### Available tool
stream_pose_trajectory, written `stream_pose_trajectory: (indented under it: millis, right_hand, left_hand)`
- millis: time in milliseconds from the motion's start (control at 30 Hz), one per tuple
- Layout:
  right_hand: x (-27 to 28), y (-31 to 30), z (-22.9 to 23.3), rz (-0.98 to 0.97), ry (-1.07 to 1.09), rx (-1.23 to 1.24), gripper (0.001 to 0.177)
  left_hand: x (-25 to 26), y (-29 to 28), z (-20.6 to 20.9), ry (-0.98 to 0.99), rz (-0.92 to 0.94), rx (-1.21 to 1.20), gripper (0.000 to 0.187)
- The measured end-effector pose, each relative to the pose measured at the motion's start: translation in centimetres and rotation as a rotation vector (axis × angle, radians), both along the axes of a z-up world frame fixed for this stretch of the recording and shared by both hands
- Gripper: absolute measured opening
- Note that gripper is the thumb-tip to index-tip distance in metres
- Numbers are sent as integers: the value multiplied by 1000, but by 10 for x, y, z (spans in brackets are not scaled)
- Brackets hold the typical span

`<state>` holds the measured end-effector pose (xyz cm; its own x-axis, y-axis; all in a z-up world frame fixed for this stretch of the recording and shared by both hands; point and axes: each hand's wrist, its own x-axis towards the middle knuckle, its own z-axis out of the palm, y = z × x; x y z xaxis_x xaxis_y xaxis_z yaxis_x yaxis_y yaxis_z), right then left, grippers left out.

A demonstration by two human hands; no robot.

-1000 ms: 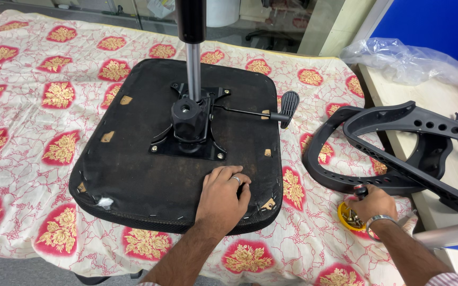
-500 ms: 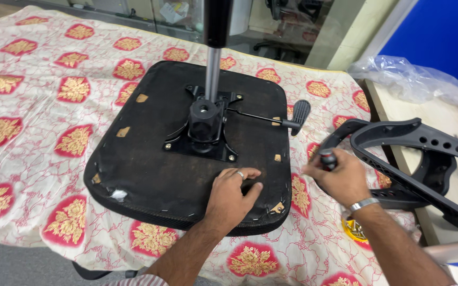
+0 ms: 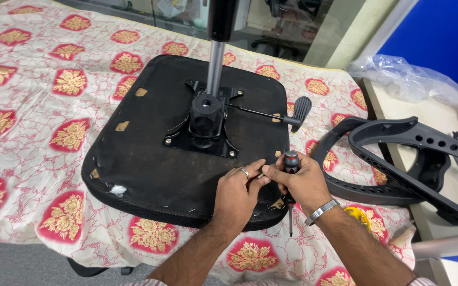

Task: The person uses a screwdriver to tighten screws on the underside of an office chair seat, securing the seat to its central gas lift column. The chair is positioned upside down on a patterned cloth, and the person works methodically around the mounting plate.

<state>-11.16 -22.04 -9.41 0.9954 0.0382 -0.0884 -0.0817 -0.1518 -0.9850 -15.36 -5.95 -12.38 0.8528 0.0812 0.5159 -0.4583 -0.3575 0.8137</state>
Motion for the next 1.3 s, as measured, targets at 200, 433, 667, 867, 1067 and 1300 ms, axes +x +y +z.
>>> stream_pose_trajectory:
  millis: [200, 433, 667, 867, 1067, 1300]
  right_hand:
    - [15, -69, -24, -206, 60, -42, 20]
    - [23, -224, -103, -405, 192, -1077, 35]
    - [15, -255, -145, -322, 299, -1241, 46]
    - [15, -246, -136, -300, 290, -1256, 44]
    - [15, -231, -130, -307, 347, -1209, 43]
    - [13, -225, -135, -321, 288, -1243, 37]
  left_hand:
    - [15, -26, 2, 379, -65, -160, 23]
    - [36, -33, -10, 545, -97, -317, 25]
    - [38, -30, -15, 505, -141, -350, 40]
    - [34, -30, -6, 534, -109, -310, 41]
    - [30, -21, 1, 600, -60, -205, 36]
    - [14, 29, 9, 481, 148, 58, 29]
